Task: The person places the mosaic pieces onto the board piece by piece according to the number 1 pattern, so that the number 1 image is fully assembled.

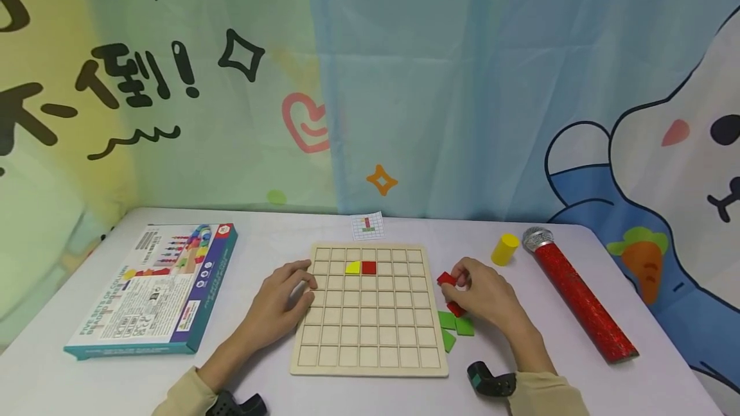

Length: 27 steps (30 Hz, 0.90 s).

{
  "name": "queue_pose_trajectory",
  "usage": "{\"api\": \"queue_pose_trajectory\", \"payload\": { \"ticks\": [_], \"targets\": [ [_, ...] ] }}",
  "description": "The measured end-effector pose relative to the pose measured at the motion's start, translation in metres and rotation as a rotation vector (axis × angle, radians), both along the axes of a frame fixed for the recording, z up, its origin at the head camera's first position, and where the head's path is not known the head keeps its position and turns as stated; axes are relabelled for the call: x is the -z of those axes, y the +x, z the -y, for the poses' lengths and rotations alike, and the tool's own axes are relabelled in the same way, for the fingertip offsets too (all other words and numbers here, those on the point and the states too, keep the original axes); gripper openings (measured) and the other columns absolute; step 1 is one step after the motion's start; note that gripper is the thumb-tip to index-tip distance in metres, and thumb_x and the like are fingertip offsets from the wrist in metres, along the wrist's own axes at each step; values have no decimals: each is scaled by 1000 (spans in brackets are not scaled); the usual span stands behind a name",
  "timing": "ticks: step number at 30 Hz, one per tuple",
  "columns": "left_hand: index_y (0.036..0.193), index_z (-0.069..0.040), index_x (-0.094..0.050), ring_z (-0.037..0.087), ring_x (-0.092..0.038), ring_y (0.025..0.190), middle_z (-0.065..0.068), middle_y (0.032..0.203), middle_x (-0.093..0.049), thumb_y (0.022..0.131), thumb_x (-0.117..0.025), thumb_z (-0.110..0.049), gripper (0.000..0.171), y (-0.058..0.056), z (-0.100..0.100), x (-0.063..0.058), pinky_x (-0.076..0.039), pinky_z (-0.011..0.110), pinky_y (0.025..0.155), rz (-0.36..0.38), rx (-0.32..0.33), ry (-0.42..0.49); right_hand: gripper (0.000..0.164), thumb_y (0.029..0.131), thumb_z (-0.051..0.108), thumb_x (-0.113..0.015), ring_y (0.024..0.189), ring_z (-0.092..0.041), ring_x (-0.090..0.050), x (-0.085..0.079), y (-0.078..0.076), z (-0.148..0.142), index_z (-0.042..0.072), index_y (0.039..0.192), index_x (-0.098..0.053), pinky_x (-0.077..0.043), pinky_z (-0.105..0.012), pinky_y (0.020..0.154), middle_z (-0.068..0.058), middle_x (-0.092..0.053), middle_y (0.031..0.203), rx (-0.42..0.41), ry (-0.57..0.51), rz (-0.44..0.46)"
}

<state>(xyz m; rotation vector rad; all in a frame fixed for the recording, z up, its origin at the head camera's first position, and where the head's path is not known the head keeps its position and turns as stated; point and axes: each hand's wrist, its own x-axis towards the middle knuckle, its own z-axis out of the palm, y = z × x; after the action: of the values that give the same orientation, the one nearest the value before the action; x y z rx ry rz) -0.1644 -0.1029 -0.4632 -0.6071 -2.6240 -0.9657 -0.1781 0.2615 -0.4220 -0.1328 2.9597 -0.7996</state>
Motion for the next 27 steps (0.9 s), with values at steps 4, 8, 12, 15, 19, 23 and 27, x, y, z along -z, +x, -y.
{"api": "queue_pose_trajectory", "payload": {
  "ticks": [4,8,12,15,19,23,27],
  "targets": [
    [93,-22,-59,30,-47,128,10,133,-55,88,-61,-16,8,-1,0,1,-34,56,102,-4,0,-4,36,82,35,-68,77,-16,-51,1,0,5,7,102,-57,-43,-24,59,-3,-57,86,-5,-17,-1],
    [93,-23,-59,29,-48,128,9,133,-55,88,-61,-16,9,-1,0,2,-35,56,102,-11,0,-5,33,82,31,-69,74,-16,-50,0,-1,10,7,101,-57,-43,-23,56,-3,-57,85,-22,-28,-11],
    [94,-23,-59,28,-47,129,8,133,-55,88,-61,-16,9,-2,0,2,-35,55,102,-8,-4,-5,32,83,31,-69,71,-15,-49,-2,-2,15,8,102,-57,-43,-23,52,-3,-56,85,-45,-52,-10],
    [93,-23,-59,28,-47,129,8,133,-55,88,-61,-16,9,-2,1,2,-34,55,103,-1,-7,-8,34,84,33,-69,70,-15,-49,-5,-1,18,8,104,-56,-42,-23,51,-3,-56,85,-63,-73,-3],
    [93,-23,-59,29,-47,129,8,133,-55,88,-61,-16,9,-1,1,1,-34,56,103,2,-7,-4,33,84,33,-69,70,-15,-49,-8,0,24,9,105,-57,-42,-22,49,-3,-57,84,-85,-91,-6],
    [93,-23,-58,29,-47,129,9,133,-55,88,-60,-17,8,-1,0,1,-33,56,103,4,-1,0,32,85,31,-69,66,-14,-49,-10,0,27,9,105,-57,-42,-23,47,-4,-57,85,-98,-104,-13],
    [93,-24,-58,29,-47,129,9,134,-55,88,-60,-17,9,-2,0,2,-33,56,103,3,-1,-5,29,85,29,-69,60,-13,-49,-9,0,31,10,103,-58,-41,-24,45,-4,-57,84,-113,-125,-25]
  ]
}}
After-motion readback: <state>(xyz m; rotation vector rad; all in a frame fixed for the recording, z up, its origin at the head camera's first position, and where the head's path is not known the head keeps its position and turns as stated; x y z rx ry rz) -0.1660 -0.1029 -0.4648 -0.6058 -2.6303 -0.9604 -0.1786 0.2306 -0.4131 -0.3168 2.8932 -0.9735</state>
